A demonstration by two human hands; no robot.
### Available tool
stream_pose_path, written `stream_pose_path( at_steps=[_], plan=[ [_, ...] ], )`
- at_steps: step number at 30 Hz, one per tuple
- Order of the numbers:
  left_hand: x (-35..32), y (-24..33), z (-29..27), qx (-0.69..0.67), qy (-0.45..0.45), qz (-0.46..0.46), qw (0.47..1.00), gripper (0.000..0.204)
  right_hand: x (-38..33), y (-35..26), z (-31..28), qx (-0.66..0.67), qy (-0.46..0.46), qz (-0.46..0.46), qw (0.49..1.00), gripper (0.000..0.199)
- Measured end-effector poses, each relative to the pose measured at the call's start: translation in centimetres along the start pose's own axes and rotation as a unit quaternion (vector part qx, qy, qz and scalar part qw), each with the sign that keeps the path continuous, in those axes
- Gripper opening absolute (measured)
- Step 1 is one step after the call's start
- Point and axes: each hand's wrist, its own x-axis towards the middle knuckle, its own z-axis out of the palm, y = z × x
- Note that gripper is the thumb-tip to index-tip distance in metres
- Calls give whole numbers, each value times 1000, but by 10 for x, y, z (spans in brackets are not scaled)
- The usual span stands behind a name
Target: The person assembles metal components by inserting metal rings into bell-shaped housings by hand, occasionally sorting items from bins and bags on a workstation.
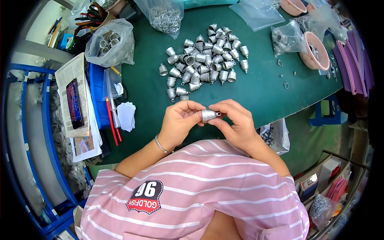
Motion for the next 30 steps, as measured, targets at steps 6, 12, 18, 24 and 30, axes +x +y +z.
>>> stream_pose_path(
  at_steps=[6,12,18,24,30],
  plan=[
    [-1,1,0,-23,-27,-28,999,13,-4,0,-1,5,13,17,1000,23],
    [0,0,-4,-53,-38,-50,997,19,-4,1,-1,-3,11,29,1000,21],
    [0,3,-5,-55,-39,-70,995,19,-3,0,-3,-29,-8,30,999,21],
    [0,-3,-1,-5,-55,86,995,32,-5,3,-1,67,29,111,991,21],
    [0,-5,-3,74,-75,153,983,37,-5,3,-1,66,43,47,996,20]
  ],
)
